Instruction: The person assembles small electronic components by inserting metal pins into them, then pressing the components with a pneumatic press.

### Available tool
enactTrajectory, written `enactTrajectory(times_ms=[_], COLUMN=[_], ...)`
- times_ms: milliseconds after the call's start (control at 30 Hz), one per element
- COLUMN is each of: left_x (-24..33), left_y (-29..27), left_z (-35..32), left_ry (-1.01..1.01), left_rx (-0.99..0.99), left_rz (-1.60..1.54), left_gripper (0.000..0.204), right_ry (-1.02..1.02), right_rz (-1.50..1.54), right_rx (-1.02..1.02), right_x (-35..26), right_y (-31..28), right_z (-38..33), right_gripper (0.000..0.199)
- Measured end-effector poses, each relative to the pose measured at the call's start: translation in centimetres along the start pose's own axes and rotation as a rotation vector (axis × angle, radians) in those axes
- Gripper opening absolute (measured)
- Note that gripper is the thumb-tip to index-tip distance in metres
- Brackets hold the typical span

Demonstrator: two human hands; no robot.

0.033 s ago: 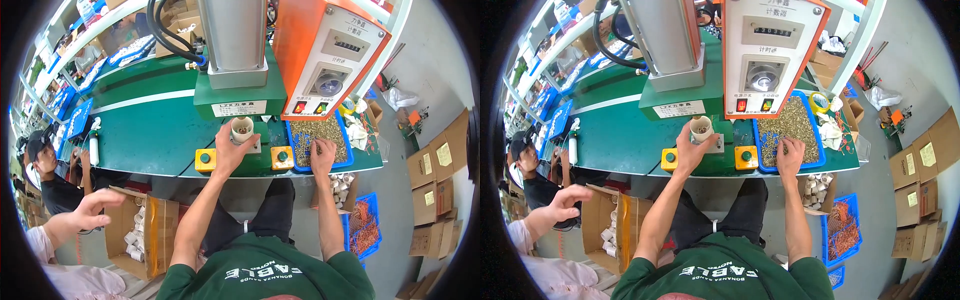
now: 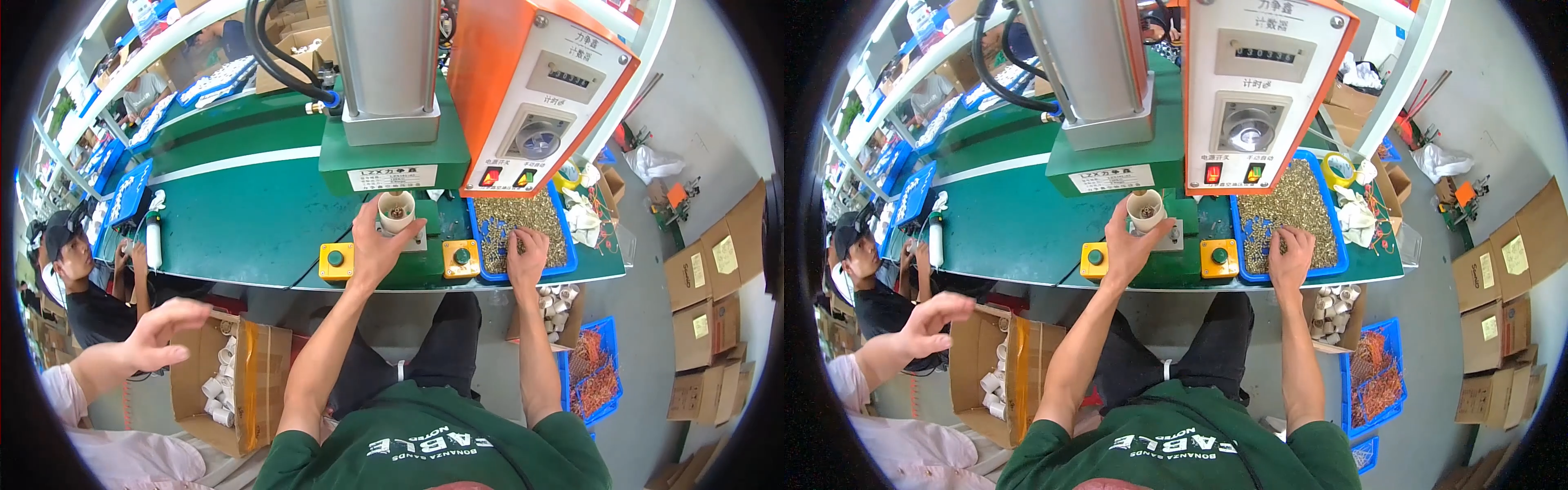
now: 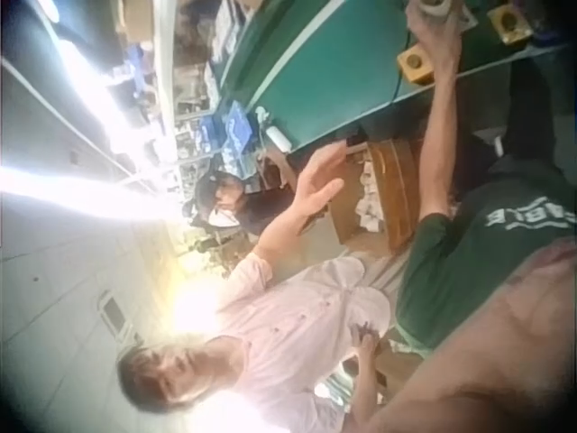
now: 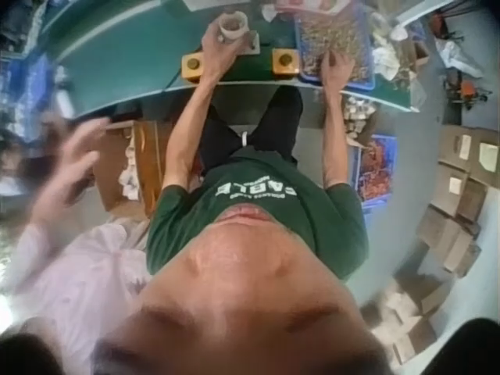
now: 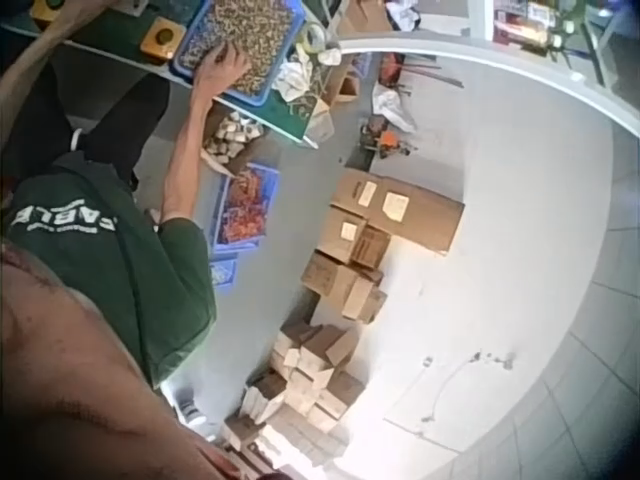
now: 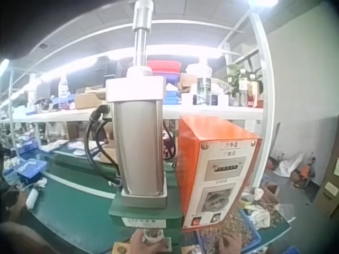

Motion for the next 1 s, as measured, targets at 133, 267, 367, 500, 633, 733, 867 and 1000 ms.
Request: enactTrajectory(times_ms=[133,267,367,500,633,733,867,1000], left_x=[1.7,2.5,5.2,7.9,10.0,8.5,11.2,12.2], left_y=[-0.9,-2.4,-4.7,-7.9,-11.1,-13.0,-15.0,-18.0], left_z=[-0.2,-1.9,-3.9,-6.2,-7.9,-8.8,-10.0,-12.3], left_ry=[0.107,0.141,0.305,0.404,0.451,0.237,0.309,0.388], left_rx=[0.108,0.193,0.300,0.345,0.391,0.381,0.449,0.611], left_rz=[-0.075,-0.160,-0.063,-0.004,0.109,-0.033,0.034,0.124], left_gripper=[0.049,0.058,0.062,0.064,0.068,0.060,0.048,0.056], right_ry=[0.013,0.011,-0.025,-0.040,-0.052,-0.083,-0.075,-0.079], right_rz=[0.001,-0.002,-0.031,-0.055,-0.069,-0.066,-0.094,-0.110], right_rx=[-0.013,-0.017,-0.032,-0.055,-0.058,-0.060,-0.084,-0.078], right_x=[0.4,0.5,0.1,0.0,-0.2,0.2,1.1,1.1], right_y=[-0.1,0.1,0.0,0.4,0.7,0.7,1.1,0.9], right_z=[-0.1,-0.3,0.1,0.4,0.4,0.2,-0.1,0.0], right_gripper=[0.009,0.008,0.009,0.010,0.010,0.012,0.014,0.013])
Point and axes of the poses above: each hand's wrist, its own z-axis towards the middle knuckle, its own y-axis out of the palm, x = y × z, the point moved 10 cm from there along z, towards the middle knuckle, and after that the axes turned 11 degrees about -z, right-handed, at the moved point
